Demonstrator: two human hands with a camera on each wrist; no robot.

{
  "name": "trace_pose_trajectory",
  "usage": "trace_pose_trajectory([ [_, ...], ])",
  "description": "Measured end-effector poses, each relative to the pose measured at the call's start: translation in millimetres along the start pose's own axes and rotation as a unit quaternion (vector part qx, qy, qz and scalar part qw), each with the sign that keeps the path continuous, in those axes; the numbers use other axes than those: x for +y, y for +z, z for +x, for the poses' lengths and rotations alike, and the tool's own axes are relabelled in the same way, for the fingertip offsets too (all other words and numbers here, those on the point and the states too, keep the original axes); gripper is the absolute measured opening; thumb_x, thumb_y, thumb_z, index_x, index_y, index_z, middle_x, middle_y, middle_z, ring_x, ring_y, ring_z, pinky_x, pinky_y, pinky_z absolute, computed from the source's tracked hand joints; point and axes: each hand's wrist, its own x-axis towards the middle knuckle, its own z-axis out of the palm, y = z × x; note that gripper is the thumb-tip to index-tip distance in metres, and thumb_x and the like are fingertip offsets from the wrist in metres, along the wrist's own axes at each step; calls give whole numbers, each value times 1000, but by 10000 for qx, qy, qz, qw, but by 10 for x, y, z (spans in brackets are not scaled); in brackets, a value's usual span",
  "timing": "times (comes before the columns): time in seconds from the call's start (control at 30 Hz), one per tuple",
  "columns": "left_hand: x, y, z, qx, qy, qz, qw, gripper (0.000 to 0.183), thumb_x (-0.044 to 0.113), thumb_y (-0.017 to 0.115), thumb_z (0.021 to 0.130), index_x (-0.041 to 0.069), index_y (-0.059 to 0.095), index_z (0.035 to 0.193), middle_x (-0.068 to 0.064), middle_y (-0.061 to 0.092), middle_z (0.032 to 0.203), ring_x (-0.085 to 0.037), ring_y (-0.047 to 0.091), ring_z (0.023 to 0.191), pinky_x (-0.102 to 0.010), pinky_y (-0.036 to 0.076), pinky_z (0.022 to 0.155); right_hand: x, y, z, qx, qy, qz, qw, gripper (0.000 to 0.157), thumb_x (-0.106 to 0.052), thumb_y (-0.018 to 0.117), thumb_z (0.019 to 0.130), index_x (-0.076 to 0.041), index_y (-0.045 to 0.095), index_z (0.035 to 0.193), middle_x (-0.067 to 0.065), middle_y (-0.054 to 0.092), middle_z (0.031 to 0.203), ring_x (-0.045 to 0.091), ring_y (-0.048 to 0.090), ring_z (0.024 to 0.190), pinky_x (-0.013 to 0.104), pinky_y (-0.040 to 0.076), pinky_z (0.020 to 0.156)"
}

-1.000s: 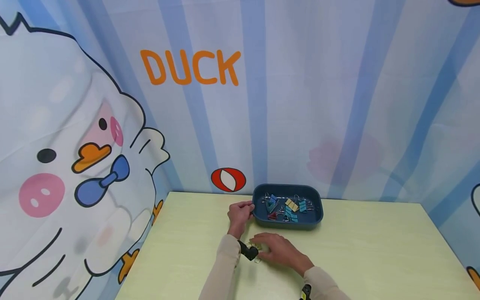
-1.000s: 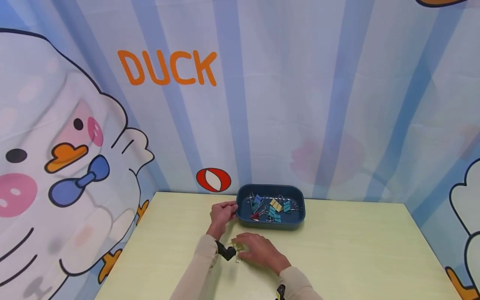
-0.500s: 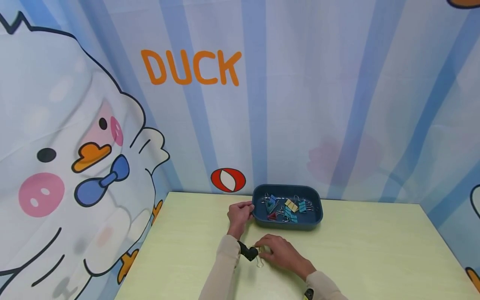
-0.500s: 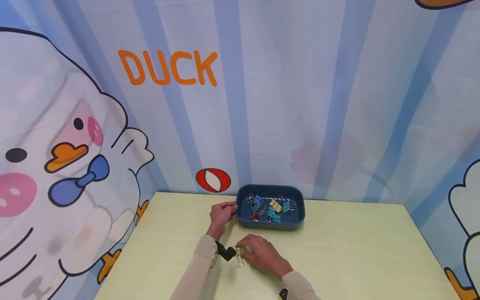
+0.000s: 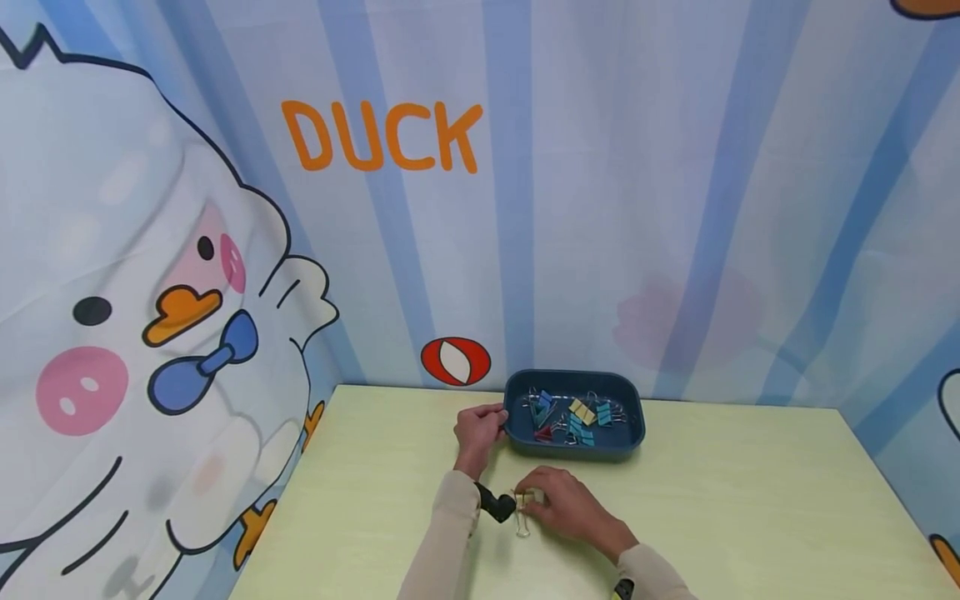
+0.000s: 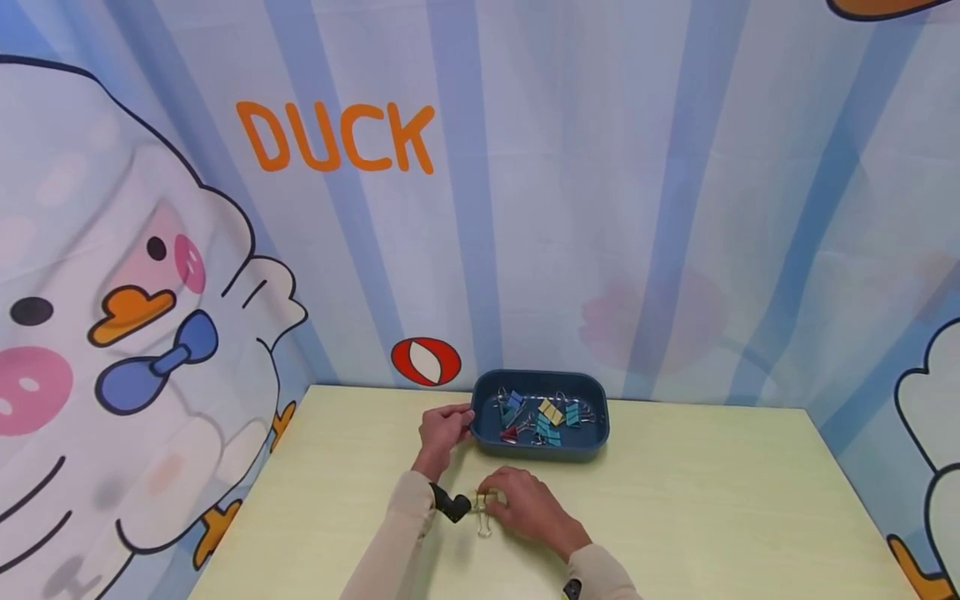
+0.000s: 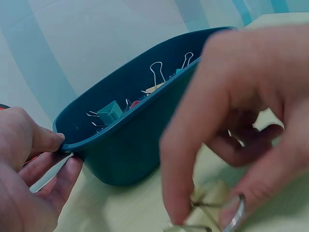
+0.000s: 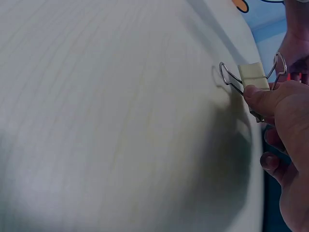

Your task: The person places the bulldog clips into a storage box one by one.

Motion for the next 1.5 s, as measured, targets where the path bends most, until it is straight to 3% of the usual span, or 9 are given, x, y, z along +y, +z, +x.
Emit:
trace_pose_trajectory([
  [0.33,7,-1,-1,-8,54,-87,9999,20,8,73,95,-1,79,112,-12,76,97,-14,68,69,-31,61,70,-68,-364,42,583,-120,-247,9979,22,-8,77,93,-12,77,114,1,72,115,22,67,108,47,56,93],
  [0.5,5,-12,2,-48,52,-132,9999,19,8,73,95,-1,80,111,-13,76,97,-21,72,75,-35,62,75,-36,-580,85,927,-261,-442,9944,23,-10,78,93,-13,77,116,1,71,113,20,68,98,41,58,83],
  [0.63,3,-14,-1,-58,60,-144,9999,18,8,73,95,0,80,110,-12,76,97,-20,72,74,-38,62,78,-22,-783,112,1166,-349,-677,9903,23,-9,78,93,-11,76,116,3,71,113,23,69,96,44,58,81],
  [0.8,7,-11,1,-60,3,-113,9999,18,8,73,96,1,80,110,-12,76,97,-16,68,71,-38,62,80,13,-1020,131,1298,-185,-841,9878,24,-9,77,94,-11,76,118,5,70,115,22,68,93,43,57,79],
  [1.07,12,-10,-11,-104,30,-114,9999,19,8,73,95,-1,79,111,-11,75,93,-26,71,78,-39,62,80,166,-1306,130,1565,-9,-915,9834,23,-8,75,95,-9,75,118,9,70,117,20,66,83,41,55,73],
  [1.2,11,-7,-12,-98,36,-106,9999,20,8,73,95,-2,79,112,-11,75,93,-27,71,79,-39,62,79,243,-1423,124,1634,159,-892,9824,22,-7,75,95,-9,75,117,10,70,117,12,60,72,40,53,70],
  [1.5,16,13,-6,-113,-10,-40,9999,20,8,73,96,-1,79,112,-11,75,94,-18,68,72,-35,62,77,362,-1577,36,1628,512,-868,9815,27,-8,73,97,-8,72,123,17,65,126,11,53,69,40,49,70],
])
